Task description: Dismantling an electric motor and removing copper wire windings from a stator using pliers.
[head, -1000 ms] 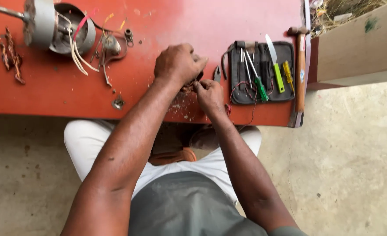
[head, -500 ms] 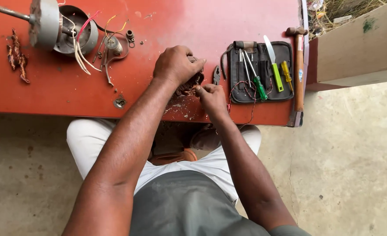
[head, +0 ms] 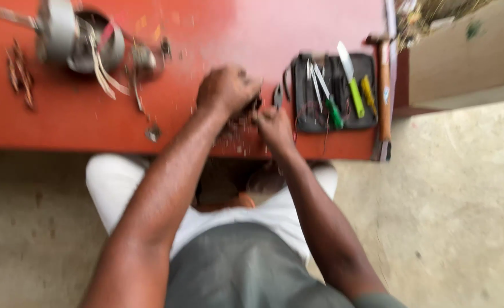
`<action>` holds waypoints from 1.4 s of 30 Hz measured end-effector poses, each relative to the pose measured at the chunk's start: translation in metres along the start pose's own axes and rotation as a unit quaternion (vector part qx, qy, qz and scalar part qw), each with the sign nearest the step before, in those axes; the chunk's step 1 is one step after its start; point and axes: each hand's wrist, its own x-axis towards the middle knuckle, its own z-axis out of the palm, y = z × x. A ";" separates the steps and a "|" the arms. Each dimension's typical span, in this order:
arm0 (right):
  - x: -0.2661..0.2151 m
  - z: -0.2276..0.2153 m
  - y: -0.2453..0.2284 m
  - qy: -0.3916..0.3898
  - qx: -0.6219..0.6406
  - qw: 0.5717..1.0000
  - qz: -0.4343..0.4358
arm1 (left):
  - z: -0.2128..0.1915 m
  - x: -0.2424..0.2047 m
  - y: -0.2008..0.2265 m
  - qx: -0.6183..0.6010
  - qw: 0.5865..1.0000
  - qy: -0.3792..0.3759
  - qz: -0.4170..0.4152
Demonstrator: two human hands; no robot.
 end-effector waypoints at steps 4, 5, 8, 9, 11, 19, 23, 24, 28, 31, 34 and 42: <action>-0.008 0.005 0.011 -0.030 -0.005 0.996 -0.087 | -0.016 -0.011 0.013 -0.010 0.999 -0.028 -0.031; -0.008 0.006 0.004 -0.017 0.000 0.999 -0.029 | -0.019 -0.012 0.019 0.003 0.998 -0.044 -0.045; -0.006 0.003 -0.007 0.000 0.029 0.998 0.048 | -0.010 -0.011 0.022 0.026 0.997 -0.060 -0.044; -0.003 0.002 -0.011 0.002 0.058 0.996 0.063 | -0.007 -0.008 0.020 0.040 0.997 -0.059 -0.032; -0.002 0.004 -0.006 -0.006 0.050 0.995 0.086 | -0.009 -0.006 0.030 0.067 0.995 -0.071 -0.020; -0.018 -0.012 -0.033 -0.046 0.083 0.989 0.111 | -0.007 0.000 0.000 -0.012 0.997 -0.054 -0.048; -0.025 -0.012 -0.032 0.025 0.067 0.997 0.020 | 0.011 0.006 -0.041 -0.317 0.938 -0.120 -0.076; -0.027 -0.010 -0.026 0.072 0.118 0.988 -0.073 | 0.020 0.004 -0.050 -0.453 0.876 -0.139 -0.094; -0.043 -0.016 -0.058 -0.050 0.286 0.956 0.041 | -0.017 -0.032 0.011 -0.528 0.813 -0.169 -0.179; -0.038 -0.017 -0.056 -0.037 0.323 0.945 0.038 | -0.009 -0.030 -0.004 -0.527 0.799 -0.239 -0.161; -0.030 -0.020 -0.034 -0.007 0.361 0.932 0.021 | -0.009 -0.021 -0.042 -0.245 0.968 -0.056 -0.003; -0.031 -0.028 -0.022 0.004 0.437 0.899 0.022 | 0.003 -0.054 -0.029 -0.181 0.980 -0.071 0.033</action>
